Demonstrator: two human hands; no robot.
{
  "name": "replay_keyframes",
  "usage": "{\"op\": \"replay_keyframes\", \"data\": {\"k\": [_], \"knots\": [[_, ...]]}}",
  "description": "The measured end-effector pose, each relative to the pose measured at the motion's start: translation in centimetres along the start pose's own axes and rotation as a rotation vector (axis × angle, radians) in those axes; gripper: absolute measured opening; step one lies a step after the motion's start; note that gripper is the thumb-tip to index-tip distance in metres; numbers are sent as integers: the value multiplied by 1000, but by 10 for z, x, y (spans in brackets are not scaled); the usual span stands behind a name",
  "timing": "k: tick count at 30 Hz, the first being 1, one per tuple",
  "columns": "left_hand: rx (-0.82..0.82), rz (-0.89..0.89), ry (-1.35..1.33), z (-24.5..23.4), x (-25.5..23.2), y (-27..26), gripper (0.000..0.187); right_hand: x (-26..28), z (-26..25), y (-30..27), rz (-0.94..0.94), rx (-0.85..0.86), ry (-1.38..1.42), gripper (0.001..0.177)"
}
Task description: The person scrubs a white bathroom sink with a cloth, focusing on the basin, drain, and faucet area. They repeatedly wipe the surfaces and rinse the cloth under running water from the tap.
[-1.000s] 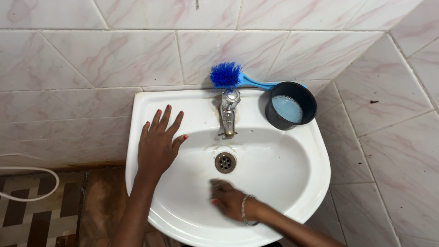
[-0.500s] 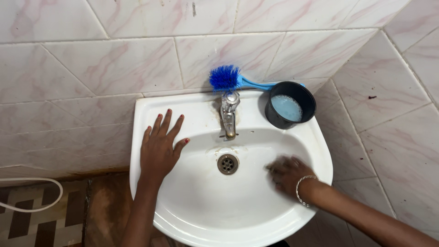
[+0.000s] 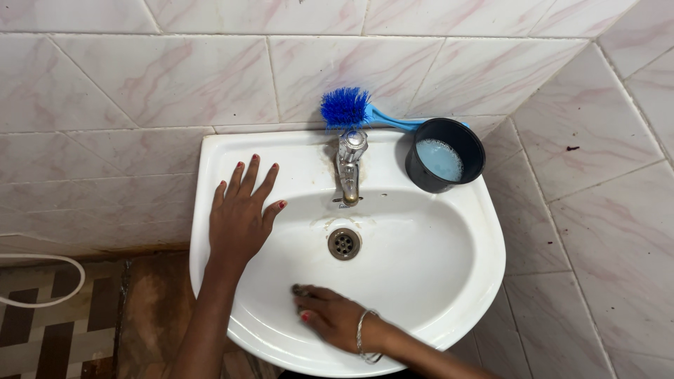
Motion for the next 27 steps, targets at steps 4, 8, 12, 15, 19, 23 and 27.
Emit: {"op": "replay_keyframes", "data": {"k": [4,8,12,15,19,23,27], "knots": [[-15,-3,-22,-2,-1,1,63,18,-10,-31,30,4,3,43],[12,-22,-40,-1,2,1,63,-30,-64,-91,75,113,-39,33],[38,-42,-78,0,4,5,62,-86,-131,-120,134,-28,-526,33],[22,-35,-96,-3,4,4,63,-109,-176,-120,116,-111,-786,36],[37,-44,-88,-4,2,5,62,-106,-197,-98,-130,-190,-1129,45],[49,-43,-73,-4,3,6,63,-102,-192,-59,-285,-109,-1337,52],[22,-23,-62,-7,2,5,63,-78,-189,-19,-447,-199,-1207,66]]}}
Point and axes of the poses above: each hand's wrist, its own y-axis towards the middle knuckle, its own z-axis out of the palm, x = y × z, the point moved 6 cm from there along y, towards the middle knuckle, and after that the axes turned 1 degree about x, right-handed, at the moved point
